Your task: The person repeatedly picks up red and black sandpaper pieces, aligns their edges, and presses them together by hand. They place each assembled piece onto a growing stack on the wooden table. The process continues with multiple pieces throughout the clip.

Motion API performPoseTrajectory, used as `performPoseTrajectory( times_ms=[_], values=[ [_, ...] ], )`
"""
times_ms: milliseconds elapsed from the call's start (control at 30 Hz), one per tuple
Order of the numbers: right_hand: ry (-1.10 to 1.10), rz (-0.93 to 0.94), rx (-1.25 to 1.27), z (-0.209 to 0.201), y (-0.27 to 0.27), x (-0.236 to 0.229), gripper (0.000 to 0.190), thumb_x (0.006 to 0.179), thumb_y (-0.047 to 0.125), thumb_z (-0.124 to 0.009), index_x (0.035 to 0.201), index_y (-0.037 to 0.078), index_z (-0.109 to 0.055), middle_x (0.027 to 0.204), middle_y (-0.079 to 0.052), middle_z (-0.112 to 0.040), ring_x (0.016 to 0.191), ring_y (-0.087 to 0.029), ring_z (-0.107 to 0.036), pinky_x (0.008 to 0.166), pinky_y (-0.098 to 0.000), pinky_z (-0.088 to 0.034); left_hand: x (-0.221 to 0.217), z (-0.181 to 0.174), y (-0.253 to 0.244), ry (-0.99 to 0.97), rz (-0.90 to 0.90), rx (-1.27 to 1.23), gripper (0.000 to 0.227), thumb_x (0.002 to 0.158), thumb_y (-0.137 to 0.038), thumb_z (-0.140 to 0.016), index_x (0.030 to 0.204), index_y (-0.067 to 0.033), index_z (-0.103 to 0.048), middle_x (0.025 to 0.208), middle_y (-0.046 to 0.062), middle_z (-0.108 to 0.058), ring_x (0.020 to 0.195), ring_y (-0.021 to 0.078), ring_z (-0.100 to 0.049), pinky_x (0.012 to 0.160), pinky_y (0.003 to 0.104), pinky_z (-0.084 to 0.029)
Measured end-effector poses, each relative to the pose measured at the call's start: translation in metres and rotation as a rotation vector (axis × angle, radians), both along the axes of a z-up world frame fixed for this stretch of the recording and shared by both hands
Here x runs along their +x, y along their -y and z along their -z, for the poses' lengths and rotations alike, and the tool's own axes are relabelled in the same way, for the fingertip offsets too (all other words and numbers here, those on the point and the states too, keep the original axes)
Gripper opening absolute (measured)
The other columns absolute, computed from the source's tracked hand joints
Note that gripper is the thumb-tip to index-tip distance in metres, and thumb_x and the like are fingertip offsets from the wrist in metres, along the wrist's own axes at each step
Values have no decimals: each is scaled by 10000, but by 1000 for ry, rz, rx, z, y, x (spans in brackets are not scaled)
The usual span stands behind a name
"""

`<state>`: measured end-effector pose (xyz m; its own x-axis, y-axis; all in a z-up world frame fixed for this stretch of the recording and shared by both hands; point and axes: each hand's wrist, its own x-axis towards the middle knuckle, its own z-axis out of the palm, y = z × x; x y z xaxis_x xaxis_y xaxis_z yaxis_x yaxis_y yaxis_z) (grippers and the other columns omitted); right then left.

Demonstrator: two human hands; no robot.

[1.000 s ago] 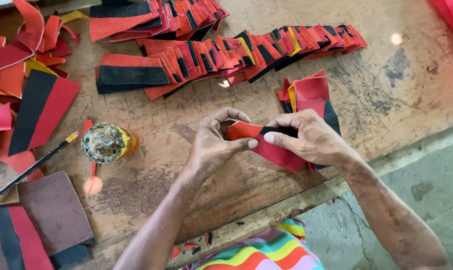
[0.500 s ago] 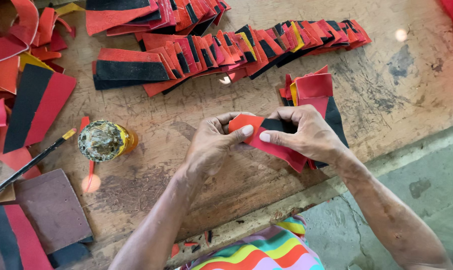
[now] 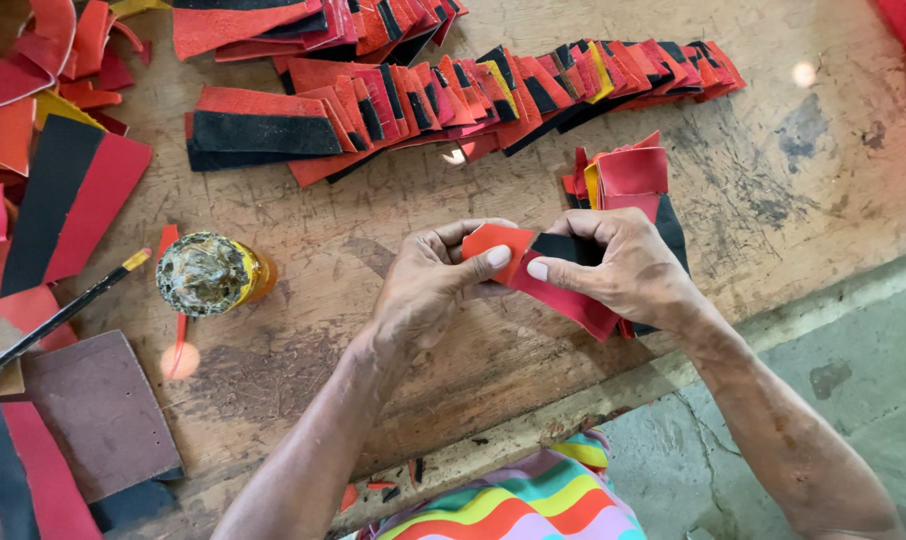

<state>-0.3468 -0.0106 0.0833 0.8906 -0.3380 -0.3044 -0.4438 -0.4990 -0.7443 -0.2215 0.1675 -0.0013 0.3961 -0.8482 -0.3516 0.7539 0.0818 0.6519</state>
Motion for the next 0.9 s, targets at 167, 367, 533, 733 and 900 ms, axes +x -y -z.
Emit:
performPoseTrajectory(
  times_ms=[167, 367, 533, 733, 900],
  values=[
    [3, 69, -5, 2, -4, -1, 235, 823, 249, -840, 905, 62, -723, 716, 55, -656, 656, -10, -563, 556, -227, -494, -2, 7, 2, -61, -33, -49, 382, 902, -36, -737, 1255, 71, -639, 1118, 157, -744, 977, 223, -742, 877, 430, -665],
    [18, 84, -40, 1, -9, 0, 242, 835, 253, -841, 903, 59, -713, 706, 53, -642, 650, -8, -552, 555, -229, -486, -2, 8, 2, -79, -51, -73, 388, 910, -38, -726, 1274, 62, -635, 1137, 154, -740, 988, 218, -740, 880, 427, -665],
    [7, 36, -61, -4, -6, 4, 243, 834, 258, -836, 910, 57, -722, 686, 52, -645, 634, -16, -551, 547, -235, -488, 0, -2, 1, -3, -48, 3, 407, 877, -62, -752, 1256, 53, -656, 1110, 145, -756, 958, 203, -747, 832, 388, -647],
    [-54, -47, -81, -6, -2, 7, 272, 859, 283, -821, 928, 31, -743, 668, 17, -642, 636, -42, -541, 556, -270, -479, 3, -15, 1, 259, -7, 154, 442, 818, -130, -825, 1218, 19, -711, 1053, 121, -782, 902, 144, -748, 809, 298, -660],
    [-73, -109, 78, -7, 4, 6, 270, 877, 290, -778, 1017, 59, -769, 730, 33, -699, 688, -20, -574, 599, -249, -502, 3, -20, -1, 465, 33, 224, 461, 781, -151, -866, 1208, -29, -741, 1035, 62, -794, 877, 82, -725, 795, 227, -610]
  ],
)
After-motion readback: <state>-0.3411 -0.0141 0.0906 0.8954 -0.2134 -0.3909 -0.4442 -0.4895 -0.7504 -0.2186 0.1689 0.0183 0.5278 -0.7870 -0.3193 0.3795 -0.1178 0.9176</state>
